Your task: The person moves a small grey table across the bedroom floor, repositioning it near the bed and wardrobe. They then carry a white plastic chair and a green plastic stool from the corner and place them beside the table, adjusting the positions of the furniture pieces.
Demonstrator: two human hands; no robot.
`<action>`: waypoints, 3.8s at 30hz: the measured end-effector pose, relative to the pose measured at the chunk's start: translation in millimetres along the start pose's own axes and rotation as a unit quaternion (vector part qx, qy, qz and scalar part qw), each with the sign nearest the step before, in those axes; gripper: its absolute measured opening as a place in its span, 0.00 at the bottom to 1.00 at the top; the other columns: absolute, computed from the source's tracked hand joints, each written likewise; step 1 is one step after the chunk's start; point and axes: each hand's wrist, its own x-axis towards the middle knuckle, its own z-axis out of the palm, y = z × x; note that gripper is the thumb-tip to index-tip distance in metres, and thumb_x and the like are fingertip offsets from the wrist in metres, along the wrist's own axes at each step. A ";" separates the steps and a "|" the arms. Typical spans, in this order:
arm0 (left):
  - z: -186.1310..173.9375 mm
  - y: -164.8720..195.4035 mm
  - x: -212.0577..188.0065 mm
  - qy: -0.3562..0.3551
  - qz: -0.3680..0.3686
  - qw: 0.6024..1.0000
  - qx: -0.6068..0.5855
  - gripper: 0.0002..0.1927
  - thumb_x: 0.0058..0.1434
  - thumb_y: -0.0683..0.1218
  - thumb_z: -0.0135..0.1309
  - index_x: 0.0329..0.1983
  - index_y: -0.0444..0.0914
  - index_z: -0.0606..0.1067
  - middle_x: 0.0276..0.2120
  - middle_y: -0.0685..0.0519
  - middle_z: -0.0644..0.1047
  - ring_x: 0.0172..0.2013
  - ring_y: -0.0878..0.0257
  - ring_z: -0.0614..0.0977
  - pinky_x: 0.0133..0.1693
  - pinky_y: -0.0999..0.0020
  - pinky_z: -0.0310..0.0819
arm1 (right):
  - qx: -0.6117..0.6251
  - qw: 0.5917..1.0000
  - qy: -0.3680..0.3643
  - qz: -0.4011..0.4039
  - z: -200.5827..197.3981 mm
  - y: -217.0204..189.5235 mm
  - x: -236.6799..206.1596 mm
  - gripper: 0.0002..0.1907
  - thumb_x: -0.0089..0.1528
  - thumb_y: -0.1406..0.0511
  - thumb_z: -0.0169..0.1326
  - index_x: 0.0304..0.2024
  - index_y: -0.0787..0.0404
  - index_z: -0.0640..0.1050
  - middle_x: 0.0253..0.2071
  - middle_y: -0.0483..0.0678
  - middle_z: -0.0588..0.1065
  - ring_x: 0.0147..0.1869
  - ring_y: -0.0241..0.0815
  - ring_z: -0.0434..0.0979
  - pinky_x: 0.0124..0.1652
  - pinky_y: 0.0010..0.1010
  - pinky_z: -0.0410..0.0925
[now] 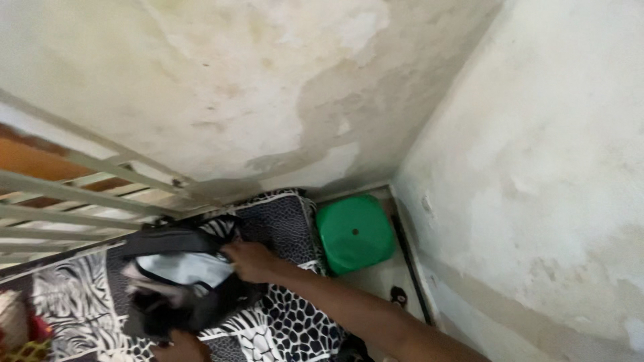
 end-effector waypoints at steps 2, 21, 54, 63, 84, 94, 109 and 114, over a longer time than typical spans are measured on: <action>37.8 9.6 21.6 0.041 0.082 0.995 -0.034 0.31 0.60 0.51 0.61 0.51 0.19 0.67 0.41 0.36 0.75 0.37 0.44 0.79 0.37 0.53 0.74 | 0.015 0.997 -0.011 0.079 -14.8 53.9 -46.0 0.30 0.59 0.63 0.63 0.62 0.67 0.72 0.55 0.62 0.76 0.56 0.61 0.77 0.54 0.49 0.71; 220.0 16.7 -363.7 -0.507 0.313 0.802 0.052 0.46 0.70 0.64 0.48 0.75 0.26 0.51 0.73 0.29 0.55 0.71 0.34 0.59 0.69 0.44 0.54 | -0.051 0.858 -0.038 0.509 -151.0 267.3 -324.4 0.39 0.65 0.58 0.55 0.73 0.65 0.58 0.69 0.62 0.65 0.71 0.58 0.67 0.67 0.44 0.64; 264.1 15.7 -335.4 -0.531 -0.127 0.835 -0.073 0.47 0.52 0.69 0.64 0.54 0.23 0.78 0.46 0.33 0.80 0.47 0.41 0.80 0.50 0.46 0.76 | 0.290 0.851 0.198 0.391 -200.1 305.5 -365.9 0.40 0.53 0.52 0.70 0.58 0.69 0.72 0.54 0.55 0.76 0.58 0.48 0.76 0.57 0.41 0.69; 144.9 104.7 -345.6 -0.479 -0.099 0.866 -0.105 0.36 0.54 0.67 0.63 0.47 0.29 0.79 0.38 0.42 0.81 0.38 0.51 0.81 0.44 0.52 0.77 | 0.209 0.857 0.231 0.411 -256.9 220.9 -359.0 0.49 0.59 0.43 0.63 0.67 0.69 0.61 0.61 0.61 0.70 0.62 0.49 0.73 0.57 0.40 0.69; -259.1 110.9 -346.5 -0.322 -0.130 0.819 -0.456 0.30 0.64 0.63 0.58 0.43 0.28 0.74 0.33 0.43 0.78 0.33 0.50 0.83 0.35 0.53 0.83 | 0.126 0.979 0.098 0.130 -299.9 -158.4 -337.5 0.25 0.65 0.47 0.55 0.37 0.64 0.77 0.28 0.45 0.73 0.32 0.33 0.70 0.33 0.28 0.66; -464.5 43.9 -342.3 -0.142 -0.108 0.857 -0.484 0.33 0.66 0.61 0.57 0.55 0.26 0.71 0.40 0.43 0.79 0.38 0.56 0.83 0.39 0.60 0.83 | 0.249 0.963 -0.080 0.063 -173.4 -291.1 -351.3 0.22 0.70 0.51 0.54 0.41 0.66 0.76 0.32 0.41 0.72 0.35 0.30 0.68 0.34 0.25 0.65; -610.3 -12.5 -337.7 0.124 -0.166 0.868 -0.451 0.43 0.57 0.65 0.56 0.63 0.30 0.65 0.48 0.39 0.75 0.47 0.49 0.82 0.42 0.53 0.87 | 0.274 0.898 -0.338 -0.070 4.0 -395.5 -307.8 0.26 0.67 0.48 0.52 0.49 0.64 0.76 0.37 0.44 0.73 0.40 0.34 0.72 0.39 0.29 0.69; -627.6 -28.2 -339.1 0.145 -0.146 0.861 -0.466 0.36 0.62 0.62 0.55 0.60 0.29 0.68 0.43 0.46 0.76 0.41 0.57 0.82 0.38 0.61 0.85 | 0.261 0.895 -0.354 -0.078 26.2 -412.8 -317.7 0.27 0.66 0.47 0.52 0.50 0.64 0.75 0.38 0.47 0.74 0.41 0.36 0.74 0.41 0.29 0.71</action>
